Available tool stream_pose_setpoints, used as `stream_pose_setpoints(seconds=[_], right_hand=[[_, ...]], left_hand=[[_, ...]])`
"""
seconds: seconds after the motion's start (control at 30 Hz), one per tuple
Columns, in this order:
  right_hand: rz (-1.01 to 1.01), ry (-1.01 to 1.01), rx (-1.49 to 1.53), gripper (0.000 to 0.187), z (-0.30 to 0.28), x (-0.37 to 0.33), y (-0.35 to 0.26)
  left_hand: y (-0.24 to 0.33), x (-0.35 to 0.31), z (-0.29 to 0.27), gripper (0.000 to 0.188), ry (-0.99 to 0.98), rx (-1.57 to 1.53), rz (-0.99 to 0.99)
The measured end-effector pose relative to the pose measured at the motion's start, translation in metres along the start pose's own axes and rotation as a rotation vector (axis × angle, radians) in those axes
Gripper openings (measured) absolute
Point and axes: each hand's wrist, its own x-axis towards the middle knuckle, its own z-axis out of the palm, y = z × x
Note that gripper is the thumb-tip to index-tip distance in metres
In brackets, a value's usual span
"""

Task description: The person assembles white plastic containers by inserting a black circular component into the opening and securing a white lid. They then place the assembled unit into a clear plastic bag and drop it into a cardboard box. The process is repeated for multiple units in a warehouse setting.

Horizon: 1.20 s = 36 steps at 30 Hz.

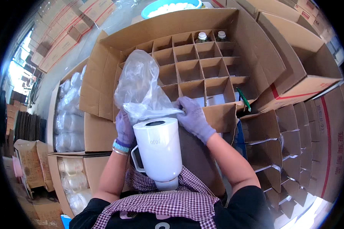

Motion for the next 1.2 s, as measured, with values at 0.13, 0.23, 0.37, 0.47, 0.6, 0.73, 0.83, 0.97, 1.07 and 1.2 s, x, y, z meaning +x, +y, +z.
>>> stream_pose_setpoints(seconds=[0.13, 0.23, 0.37, 0.47, 0.6, 0.73, 0.83, 0.97, 1.07, 1.2], right_hand=[[0.336, -0.07, 0.551, 0.015, -0.022, -0.025, -0.028], [0.416, -0.082, 0.658, 0.014, -0.029, -0.037, -0.036], [0.437, -0.101, 0.616, 0.012, -0.031, -0.038, -0.042], [0.262, -0.055, 0.43, 0.009, -0.038, -0.043, -0.054], [-0.353, -0.127, 0.148, 0.017, -0.05, -0.07, -0.067], [-0.432, -0.473, 0.049, 0.021, -0.05, -0.106, -0.087], [-0.425, -0.624, -0.029, 0.023, -0.05, -0.133, -0.084], [-0.137, -0.497, 0.11, 0.042, -0.054, -0.166, -0.096], [0.059, -0.266, 0.381, 0.071, -0.058, -0.189, -0.118], [-0.132, 0.111, 0.087, 0.093, -0.048, -0.211, -0.131]], left_hand=[[-0.009, -0.03, -0.009, 0.065, -0.002, -0.206, 0.004], [-0.008, -0.04, -0.012, 0.062, -0.022, -0.317, -0.081], [-0.001, -0.036, 0.001, 0.047, 0.09, -0.327, -0.055], [-0.021, -0.055, -0.017, 0.047, -0.007, -0.152, -0.045], [-0.034, -0.109, -0.05, 0.039, -0.211, 0.355, 0.22], [-0.046, -0.147, -0.066, 0.04, -0.27, 0.381, 0.278], [-0.032, -0.159, -0.058, 0.042, -0.182, -0.028, 0.052], [0.003, -0.148, -0.041, 0.02, -0.254, -0.127, -0.028], [0.034, -0.134, -0.028, 0.025, -0.283, -0.573, -0.222], [0.075, -0.118, 0.003, 0.02, -0.247, 0.258, 0.488]])
